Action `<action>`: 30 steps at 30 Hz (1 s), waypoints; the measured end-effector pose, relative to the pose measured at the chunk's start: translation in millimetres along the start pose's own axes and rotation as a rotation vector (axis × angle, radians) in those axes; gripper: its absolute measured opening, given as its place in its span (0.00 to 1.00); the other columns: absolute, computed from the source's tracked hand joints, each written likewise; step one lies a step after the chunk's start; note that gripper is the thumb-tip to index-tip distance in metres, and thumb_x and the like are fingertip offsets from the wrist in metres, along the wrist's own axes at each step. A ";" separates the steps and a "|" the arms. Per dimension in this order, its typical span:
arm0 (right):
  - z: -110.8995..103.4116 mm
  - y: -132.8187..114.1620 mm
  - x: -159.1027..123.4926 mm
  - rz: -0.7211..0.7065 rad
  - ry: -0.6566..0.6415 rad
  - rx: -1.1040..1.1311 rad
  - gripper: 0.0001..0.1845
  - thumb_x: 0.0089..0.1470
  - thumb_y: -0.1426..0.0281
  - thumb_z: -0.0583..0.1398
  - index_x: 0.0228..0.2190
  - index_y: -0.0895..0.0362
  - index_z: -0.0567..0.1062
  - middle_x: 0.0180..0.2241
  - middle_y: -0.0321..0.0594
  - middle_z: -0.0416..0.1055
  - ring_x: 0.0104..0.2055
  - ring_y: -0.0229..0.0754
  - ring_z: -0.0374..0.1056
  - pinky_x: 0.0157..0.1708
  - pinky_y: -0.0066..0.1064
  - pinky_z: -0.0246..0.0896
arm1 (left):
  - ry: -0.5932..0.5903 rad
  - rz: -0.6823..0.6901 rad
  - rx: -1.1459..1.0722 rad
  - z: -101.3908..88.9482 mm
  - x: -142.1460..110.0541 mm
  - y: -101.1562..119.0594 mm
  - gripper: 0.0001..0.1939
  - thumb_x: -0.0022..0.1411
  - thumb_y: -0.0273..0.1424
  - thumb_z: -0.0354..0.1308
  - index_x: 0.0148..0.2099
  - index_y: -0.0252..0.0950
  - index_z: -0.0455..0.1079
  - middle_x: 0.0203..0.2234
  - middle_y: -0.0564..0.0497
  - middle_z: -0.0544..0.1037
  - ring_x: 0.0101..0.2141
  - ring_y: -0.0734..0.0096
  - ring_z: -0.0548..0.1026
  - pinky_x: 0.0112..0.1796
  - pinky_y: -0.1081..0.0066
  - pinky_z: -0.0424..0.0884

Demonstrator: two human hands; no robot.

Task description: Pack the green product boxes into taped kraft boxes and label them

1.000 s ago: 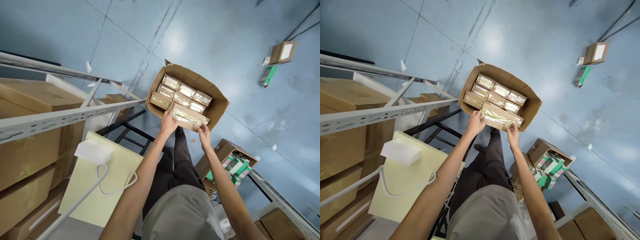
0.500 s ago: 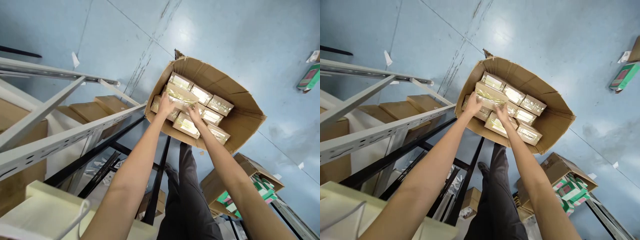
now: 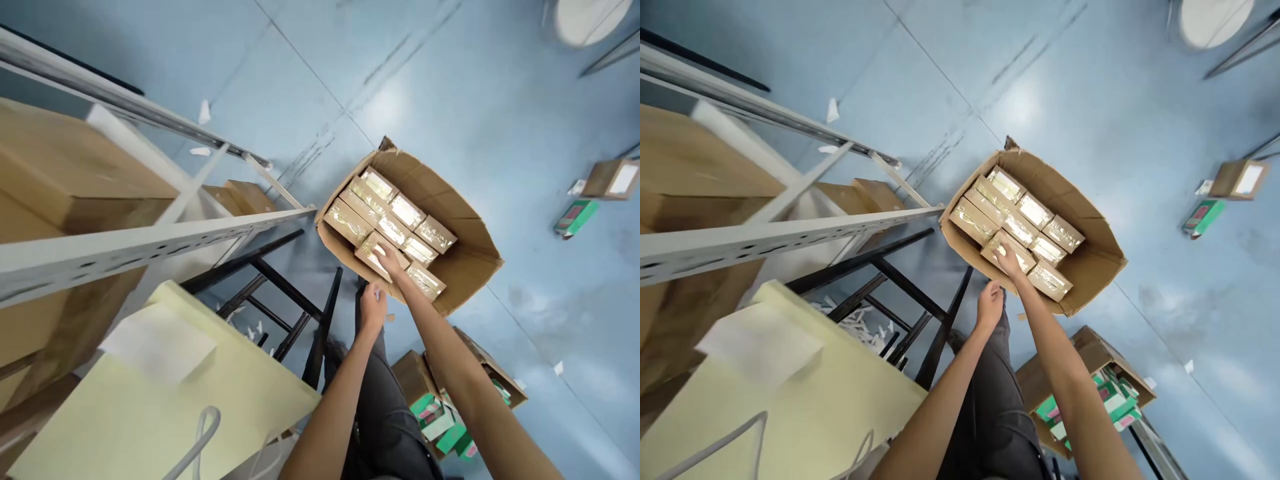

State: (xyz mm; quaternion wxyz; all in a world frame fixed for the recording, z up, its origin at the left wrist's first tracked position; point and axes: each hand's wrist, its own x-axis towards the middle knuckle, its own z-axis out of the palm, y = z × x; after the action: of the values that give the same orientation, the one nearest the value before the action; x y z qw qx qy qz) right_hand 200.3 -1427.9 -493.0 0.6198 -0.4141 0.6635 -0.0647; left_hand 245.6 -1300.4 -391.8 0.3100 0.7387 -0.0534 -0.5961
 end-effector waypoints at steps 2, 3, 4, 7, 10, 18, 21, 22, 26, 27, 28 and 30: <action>-9.2 -8.1 -51.7 -0.002 -0.018 -0.001 0.24 0.45 0.49 0.76 0.39 0.49 0.85 0.54 0.49 0.84 0.68 0.63 0.72 0.76 0.65 0.53 | 0.094 -0.043 -0.004 -4.9 -50.4 -5.9 0.13 0.66 0.26 0.62 0.52 0.41 0.79 0.56 0.36 0.84 0.59 0.52 0.81 0.64 0.55 0.72; -11.8 -11.3 -76.0 -0.015 -0.025 -0.006 0.26 0.43 0.48 0.77 0.38 0.50 0.85 0.52 0.50 0.84 0.67 0.65 0.73 0.74 0.67 0.56 | 0.106 -0.059 -0.016 -7.6 -74.3 -7.8 0.13 0.65 0.26 0.63 0.50 0.41 0.80 0.55 0.36 0.84 0.58 0.52 0.82 0.64 0.56 0.73; -13.2 -14.1 -99.0 -0.030 -0.036 -0.007 0.28 0.41 0.47 0.77 0.38 0.52 0.85 0.51 0.51 0.85 0.65 0.65 0.75 0.73 0.67 0.59 | 0.100 -0.068 -0.030 -10.5 -97.1 -9.0 0.12 0.64 0.26 0.63 0.49 0.40 0.80 0.53 0.36 0.85 0.56 0.52 0.83 0.63 0.55 0.74; -11.2 -24.2 -161.7 -0.088 -0.094 0.009 0.33 0.41 0.43 0.76 0.41 0.53 0.86 0.50 0.50 0.86 0.61 0.63 0.78 0.69 0.65 0.63 | 0.066 -0.032 -0.084 -22.5 -157.1 -8.3 0.09 0.63 0.27 0.63 0.46 0.40 0.80 0.48 0.37 0.87 0.53 0.51 0.85 0.62 0.52 0.76; -2.8 -44.0 -222.0 -0.192 -0.151 0.066 0.34 0.45 0.43 0.76 0.45 0.54 0.86 0.50 0.49 0.86 0.59 0.60 0.80 0.69 0.65 0.64 | 0.058 0.047 -0.160 -47.8 -204.7 -0.3 0.03 0.61 0.32 0.67 0.39 0.43 0.80 0.45 0.39 0.87 0.50 0.48 0.86 0.59 0.50 0.78; 38.7 -121.4 -432.3 -0.413 -0.398 0.091 0.30 0.52 0.45 0.74 0.48 0.52 0.85 0.53 0.49 0.85 0.60 0.58 0.80 0.67 0.56 0.70 | 0.197 0.293 -0.458 -191.0 -339.9 -1.3 0.22 0.50 0.51 0.74 0.35 0.40 0.78 0.37 0.42 0.87 0.46 0.49 0.85 0.55 0.54 0.77; 65.0 -122.9 -519.9 -0.489 -0.511 0.066 0.30 0.56 0.45 0.73 0.51 0.51 0.84 0.55 0.49 0.84 0.59 0.56 0.80 0.67 0.54 0.70 | 0.284 0.391 -0.541 -248.9 -399.3 -37.0 0.25 0.49 0.54 0.75 0.36 0.38 0.79 0.37 0.43 0.87 0.45 0.53 0.84 0.54 0.57 0.76; 75.4 -117.8 -546.5 -0.511 -0.553 0.047 0.29 0.57 0.45 0.72 0.52 0.50 0.84 0.56 0.48 0.84 0.59 0.56 0.80 0.67 0.54 0.70 | 0.327 0.418 -0.576 -266.1 -418.0 -52.7 0.25 0.50 0.54 0.75 0.36 0.38 0.79 0.36 0.44 0.86 0.44 0.55 0.83 0.53 0.58 0.75; 125.0 -77.0 -629.7 -0.553 -0.729 -0.096 0.29 0.60 0.44 0.71 0.54 0.48 0.83 0.57 0.47 0.83 0.59 0.57 0.81 0.66 0.54 0.71 | 0.517 0.497 -0.752 -321.1 -485.3 -124.0 0.25 0.52 0.55 0.74 0.34 0.39 0.76 0.34 0.46 0.84 0.43 0.58 0.82 0.51 0.61 0.74; 139.7 -64.3 -644.5 -0.555 -0.781 -0.147 0.29 0.59 0.44 0.71 0.54 0.48 0.83 0.57 0.47 0.84 0.59 0.57 0.81 0.66 0.55 0.71 | 0.568 0.510 -0.790 -331.9 -500.5 -142.2 0.25 0.54 0.55 0.73 0.33 0.39 0.75 0.33 0.47 0.83 0.41 0.58 0.81 0.50 0.61 0.74; 155.5 -52.0 -657.5 -0.557 -0.839 -0.204 0.30 0.58 0.43 0.71 0.53 0.48 0.83 0.57 0.48 0.84 0.59 0.58 0.81 0.66 0.56 0.71 | 0.625 0.521 -0.822 -341.8 -515.3 -159.9 0.24 0.55 0.56 0.72 0.32 0.40 0.74 0.31 0.48 0.82 0.40 0.59 0.80 0.49 0.62 0.74; 190.4 -30.2 -681.1 -0.562 -0.964 -0.325 0.31 0.56 0.42 0.72 0.52 0.48 0.83 0.56 0.48 0.84 0.59 0.58 0.81 0.66 0.57 0.71 | 0.753 0.539 -0.881 -359.6 -543.4 -194.0 0.25 0.57 0.55 0.69 0.28 0.40 0.70 0.26 0.52 0.77 0.34 0.63 0.77 0.45 0.64 0.72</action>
State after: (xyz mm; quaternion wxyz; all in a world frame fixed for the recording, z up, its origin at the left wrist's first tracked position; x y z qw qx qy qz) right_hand 305.5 -937.2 6.2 0.7395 -0.6468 0.1724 0.0717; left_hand 363.7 -759.3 2.5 0.7211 0.6617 0.1255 -0.1629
